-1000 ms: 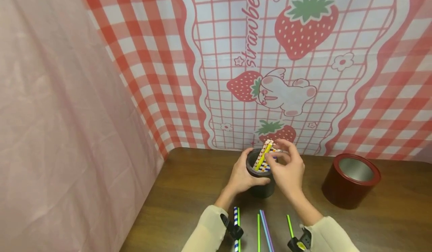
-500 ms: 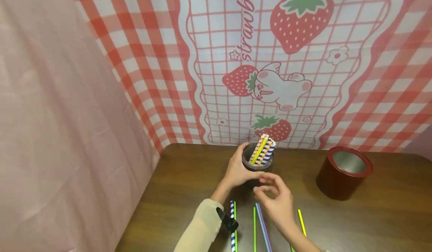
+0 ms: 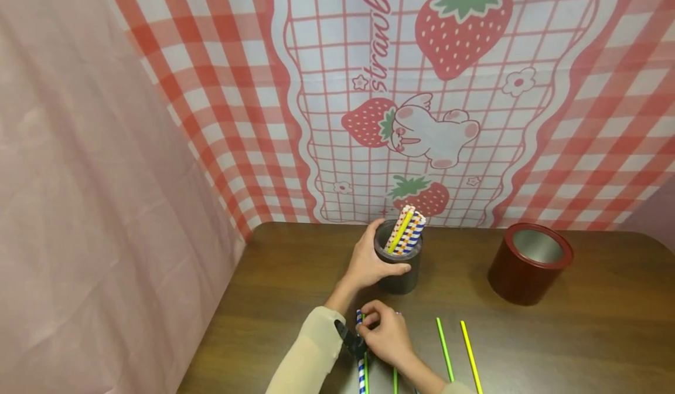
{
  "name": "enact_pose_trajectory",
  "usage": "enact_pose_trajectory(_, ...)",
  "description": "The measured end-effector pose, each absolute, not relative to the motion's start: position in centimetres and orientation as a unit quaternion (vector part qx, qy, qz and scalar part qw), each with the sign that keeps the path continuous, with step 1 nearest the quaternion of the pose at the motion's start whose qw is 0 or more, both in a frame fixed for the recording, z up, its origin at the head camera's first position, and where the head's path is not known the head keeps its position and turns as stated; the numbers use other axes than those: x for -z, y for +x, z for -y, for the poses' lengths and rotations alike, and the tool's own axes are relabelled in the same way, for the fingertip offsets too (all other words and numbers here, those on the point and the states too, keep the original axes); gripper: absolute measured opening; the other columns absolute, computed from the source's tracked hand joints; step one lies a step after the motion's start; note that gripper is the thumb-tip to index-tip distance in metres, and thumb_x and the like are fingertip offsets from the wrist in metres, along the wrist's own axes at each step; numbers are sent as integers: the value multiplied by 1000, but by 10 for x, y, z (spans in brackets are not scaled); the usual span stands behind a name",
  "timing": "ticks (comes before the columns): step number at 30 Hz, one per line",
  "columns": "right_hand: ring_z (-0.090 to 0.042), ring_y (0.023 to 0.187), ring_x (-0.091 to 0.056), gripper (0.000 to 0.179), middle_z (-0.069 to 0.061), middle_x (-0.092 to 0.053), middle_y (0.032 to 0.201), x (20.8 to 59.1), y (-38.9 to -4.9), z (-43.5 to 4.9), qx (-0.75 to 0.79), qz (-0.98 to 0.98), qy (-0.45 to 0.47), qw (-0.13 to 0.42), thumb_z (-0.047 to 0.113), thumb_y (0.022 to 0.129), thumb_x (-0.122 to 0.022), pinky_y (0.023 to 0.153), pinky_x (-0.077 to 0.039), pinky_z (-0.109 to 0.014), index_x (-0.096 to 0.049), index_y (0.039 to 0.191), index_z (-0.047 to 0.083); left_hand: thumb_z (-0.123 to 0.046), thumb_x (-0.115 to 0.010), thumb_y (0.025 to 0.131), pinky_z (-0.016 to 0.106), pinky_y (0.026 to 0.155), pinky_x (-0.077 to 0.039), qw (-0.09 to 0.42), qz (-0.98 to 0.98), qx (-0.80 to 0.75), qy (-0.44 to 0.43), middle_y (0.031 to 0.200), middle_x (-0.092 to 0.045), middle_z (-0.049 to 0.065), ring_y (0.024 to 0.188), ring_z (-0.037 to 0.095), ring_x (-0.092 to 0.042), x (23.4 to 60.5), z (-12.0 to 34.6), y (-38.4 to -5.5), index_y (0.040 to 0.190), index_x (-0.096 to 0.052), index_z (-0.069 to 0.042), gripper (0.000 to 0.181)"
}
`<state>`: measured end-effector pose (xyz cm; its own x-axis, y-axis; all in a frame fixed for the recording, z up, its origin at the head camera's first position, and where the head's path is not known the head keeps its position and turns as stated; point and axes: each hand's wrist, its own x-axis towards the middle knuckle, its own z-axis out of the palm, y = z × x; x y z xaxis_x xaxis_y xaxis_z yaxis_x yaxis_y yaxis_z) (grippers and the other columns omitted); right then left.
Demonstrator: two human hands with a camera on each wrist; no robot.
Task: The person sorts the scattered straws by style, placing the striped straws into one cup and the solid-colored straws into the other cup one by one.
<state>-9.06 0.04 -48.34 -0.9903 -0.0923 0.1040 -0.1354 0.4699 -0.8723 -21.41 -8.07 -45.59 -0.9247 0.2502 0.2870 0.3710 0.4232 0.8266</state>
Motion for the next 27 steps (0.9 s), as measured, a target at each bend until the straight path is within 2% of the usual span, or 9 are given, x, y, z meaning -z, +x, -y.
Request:
enact_pose_trajectory(4,-8,63,-58,28,10,-62,65,489,-97,4,-447,890,77,57,14,65,-82,64,-46,-31,-64,86,12,-32,-92,58,34,95,-45,59,845,498,-185,131,-54,-4,115,11,-52,456,81,-215,147,-31,-27,108)
enact_pose_trajectory(12,-8,59,-55,39,8,-60,63,501,-99,8,-408,904,99,74,13,55,-88,55,-43,-27,-63,85,10,-32,-92,56,34,96,-44,68,842,503,-185,130,-54,-2,115,13,-53,457,82,-214,146,-33,-25,108)
enact_pose_trajectory(21,-12,61,-56,29,8,-60,65,500,-104,0,-391,916,67,57,11,54,-82,56,-46,-32,-67,79,9,-32,-92,58,34,93,-46,67,839,507,-186,130,-54,-3,113,12,-53,457,81,-213,146,-31,-28,108)
enact_pose_trajectory(27,-11,63,-59,24,7,-63,66,498,-106,-7,-425,903,55,29,7,56,-79,58,-46,-30,-69,78,10,-33,-92,57,34,93,-46,66,841,505,-185,130,-54,-3,113,12,-53,458,81,-214,146,-31,-29,108)
